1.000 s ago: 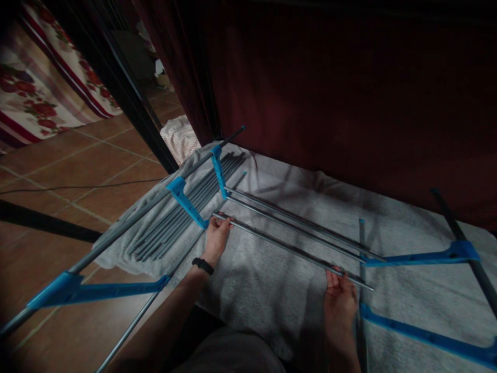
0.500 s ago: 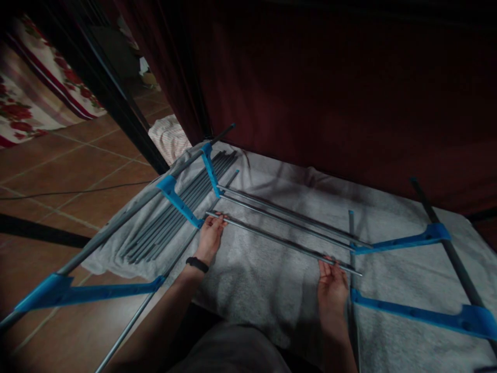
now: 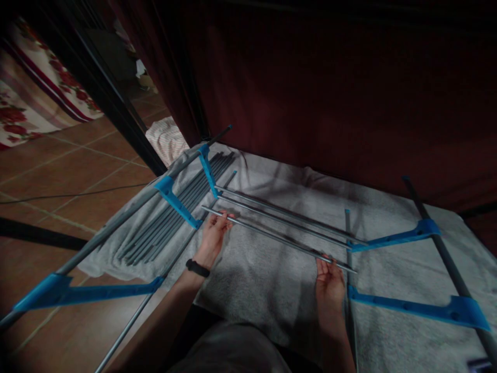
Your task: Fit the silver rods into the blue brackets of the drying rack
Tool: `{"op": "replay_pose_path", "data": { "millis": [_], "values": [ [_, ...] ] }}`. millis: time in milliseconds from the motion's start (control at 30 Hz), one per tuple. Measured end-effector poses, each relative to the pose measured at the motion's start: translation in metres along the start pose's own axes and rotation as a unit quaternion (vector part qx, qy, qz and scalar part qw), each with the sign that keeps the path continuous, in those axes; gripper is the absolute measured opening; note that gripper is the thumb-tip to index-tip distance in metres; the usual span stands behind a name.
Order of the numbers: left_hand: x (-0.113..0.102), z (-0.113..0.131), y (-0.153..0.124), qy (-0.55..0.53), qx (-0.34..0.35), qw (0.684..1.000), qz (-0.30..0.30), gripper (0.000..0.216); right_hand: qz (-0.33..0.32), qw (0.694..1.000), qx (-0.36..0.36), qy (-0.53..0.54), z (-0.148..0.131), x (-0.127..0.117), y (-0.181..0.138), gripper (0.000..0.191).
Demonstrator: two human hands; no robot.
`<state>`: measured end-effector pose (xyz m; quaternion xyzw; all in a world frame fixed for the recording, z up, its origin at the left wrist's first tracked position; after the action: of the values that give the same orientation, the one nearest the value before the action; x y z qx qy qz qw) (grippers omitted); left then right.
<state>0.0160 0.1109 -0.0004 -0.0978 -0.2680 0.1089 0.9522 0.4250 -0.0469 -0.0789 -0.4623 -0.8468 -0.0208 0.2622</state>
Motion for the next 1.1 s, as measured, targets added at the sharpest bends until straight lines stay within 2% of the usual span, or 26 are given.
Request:
{"op": "replay_pose_path", "data": {
  "millis": [267, 400, 633, 867, 1100],
  "values": [
    [0.030, 0.027, -0.009, 0.015, 0.049, 0.999, -0.019, 0.048, 0.004, 1.000, 0.024, -0.009, 0.001, -0.004, 0.005, 0.015],
    [0.046, 0.042, -0.016, 0.027, 0.067, 0.996, -0.043, 0.043, -0.010, 0.999, 0.035, -0.013, -0.001, -0.001, 0.004, 0.017],
    [0.065, 0.068, -0.028, 0.045, 0.089, 0.993, -0.064, 0.038, 0.000, 0.993, 0.114, 0.034, 0.005, 0.011, -0.005, 0.014],
    [0.072, 0.074, -0.040, 0.053, 0.107, 0.991, -0.065, 0.036, -0.029, 0.993, 0.110, 0.015, 0.025, 0.010, -0.008, 0.018],
    [0.084, 0.069, -0.050, 0.071, 0.105, 0.988, -0.091, 0.041, -0.002, 0.989, 0.149, 0.009, 0.030, 0.004, -0.015, 0.010]
  ]
}}
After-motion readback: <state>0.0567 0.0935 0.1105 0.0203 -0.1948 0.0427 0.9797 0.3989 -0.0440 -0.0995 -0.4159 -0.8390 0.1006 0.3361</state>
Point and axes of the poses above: each hand's wrist, its own y-axis towards the middle knuckle, its own x-axis out of the palm, z = x × y, the point moved 5 cm from there along y, towards the middle knuckle, and after that the axes turned 4 degrees about -x, right-handed, at the moved point
